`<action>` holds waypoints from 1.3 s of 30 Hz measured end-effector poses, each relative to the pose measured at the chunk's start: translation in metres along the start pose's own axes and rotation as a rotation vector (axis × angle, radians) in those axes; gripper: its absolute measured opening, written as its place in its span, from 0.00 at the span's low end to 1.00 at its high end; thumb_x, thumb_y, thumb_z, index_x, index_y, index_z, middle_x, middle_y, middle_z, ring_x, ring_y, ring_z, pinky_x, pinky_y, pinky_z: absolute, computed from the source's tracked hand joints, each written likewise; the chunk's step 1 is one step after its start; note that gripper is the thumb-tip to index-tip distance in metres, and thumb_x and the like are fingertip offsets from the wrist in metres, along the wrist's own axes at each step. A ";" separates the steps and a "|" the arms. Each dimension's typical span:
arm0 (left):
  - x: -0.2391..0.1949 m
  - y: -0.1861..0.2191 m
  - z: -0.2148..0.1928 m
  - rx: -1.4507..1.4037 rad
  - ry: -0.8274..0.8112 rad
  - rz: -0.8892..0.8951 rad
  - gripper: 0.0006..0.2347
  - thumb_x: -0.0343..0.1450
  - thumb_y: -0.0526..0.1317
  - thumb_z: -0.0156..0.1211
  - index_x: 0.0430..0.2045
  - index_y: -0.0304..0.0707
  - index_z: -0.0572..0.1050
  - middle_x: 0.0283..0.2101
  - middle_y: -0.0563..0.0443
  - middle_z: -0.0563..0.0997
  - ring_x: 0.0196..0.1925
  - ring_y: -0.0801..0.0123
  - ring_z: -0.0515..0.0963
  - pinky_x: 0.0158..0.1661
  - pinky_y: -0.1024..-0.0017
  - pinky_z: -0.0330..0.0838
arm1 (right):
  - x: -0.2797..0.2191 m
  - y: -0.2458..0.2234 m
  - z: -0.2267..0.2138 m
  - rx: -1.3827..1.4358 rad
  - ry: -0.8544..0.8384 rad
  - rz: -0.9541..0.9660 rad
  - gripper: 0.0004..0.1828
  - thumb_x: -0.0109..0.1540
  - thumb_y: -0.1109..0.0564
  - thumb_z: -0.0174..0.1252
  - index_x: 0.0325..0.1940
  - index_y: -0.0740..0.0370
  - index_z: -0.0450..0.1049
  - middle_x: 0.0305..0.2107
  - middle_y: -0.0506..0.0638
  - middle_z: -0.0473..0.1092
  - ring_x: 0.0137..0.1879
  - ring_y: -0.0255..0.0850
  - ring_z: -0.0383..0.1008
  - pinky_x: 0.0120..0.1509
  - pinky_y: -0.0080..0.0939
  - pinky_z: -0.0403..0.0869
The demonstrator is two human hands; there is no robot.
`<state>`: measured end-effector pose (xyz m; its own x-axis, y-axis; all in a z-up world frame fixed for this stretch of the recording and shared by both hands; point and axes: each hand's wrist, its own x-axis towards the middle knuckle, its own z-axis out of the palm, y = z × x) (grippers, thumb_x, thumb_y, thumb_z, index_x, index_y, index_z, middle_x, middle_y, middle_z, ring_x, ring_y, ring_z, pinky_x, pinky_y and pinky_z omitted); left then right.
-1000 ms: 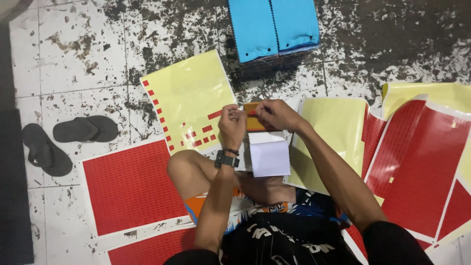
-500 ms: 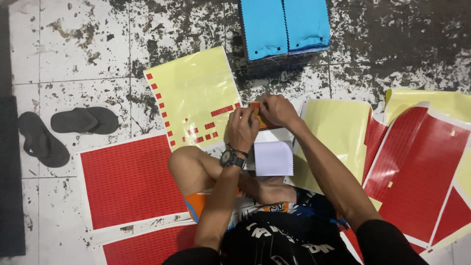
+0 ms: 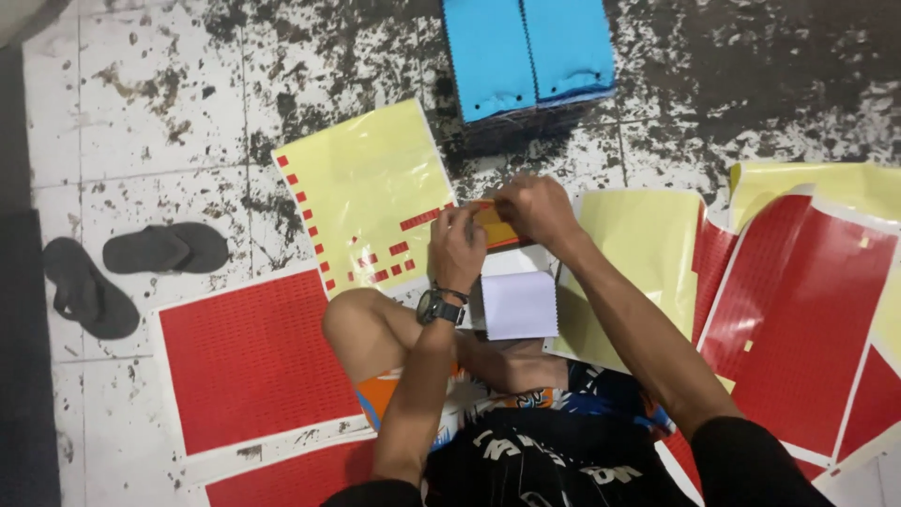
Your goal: The person sits on the floor and applies small red adhesive stickers to the edges of stacked notebooks. They peel each sticker from a red sheet and press it onto the notebook spine, repeating the process for several notebooks.
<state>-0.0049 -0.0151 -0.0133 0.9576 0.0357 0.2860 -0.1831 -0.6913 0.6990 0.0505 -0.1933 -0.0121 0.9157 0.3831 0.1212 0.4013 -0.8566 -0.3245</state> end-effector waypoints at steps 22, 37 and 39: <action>0.040 0.004 -0.020 -0.374 -0.404 -0.262 0.21 0.74 0.50 0.30 0.39 0.65 0.82 0.65 0.60 0.65 0.74 0.48 0.53 0.71 0.52 0.45 | -0.014 -0.009 -0.058 0.236 -0.210 -0.103 0.07 0.59 0.58 0.64 0.38 0.59 0.73 0.32 0.57 0.75 0.44 0.57 0.79 0.50 0.55 0.78; 0.052 0.005 -0.040 -0.116 -0.655 -0.447 0.23 0.75 0.64 0.25 0.61 0.66 0.60 0.56 0.61 0.76 0.78 0.70 0.43 0.73 0.56 0.31 | 0.010 -0.010 -0.074 0.184 -0.486 0.042 0.28 0.58 0.54 0.63 0.63 0.56 0.68 0.49 0.62 0.75 0.57 0.61 0.77 0.60 0.61 0.76; 0.052 0.012 -0.048 -0.112 -0.729 -0.415 0.27 0.74 0.61 0.20 0.54 0.55 0.69 0.74 0.59 0.54 0.78 0.57 0.41 0.72 0.51 0.34 | 0.014 -0.018 -0.092 0.251 -0.535 0.103 0.31 0.57 0.45 0.63 0.61 0.58 0.71 0.51 0.65 0.74 0.58 0.65 0.75 0.61 0.65 0.76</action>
<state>0.0326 0.0130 0.0410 0.8489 -0.2302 -0.4758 0.2310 -0.6481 0.7257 0.0578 -0.2044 0.0813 0.7861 0.4792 -0.3904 0.2345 -0.8157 -0.5289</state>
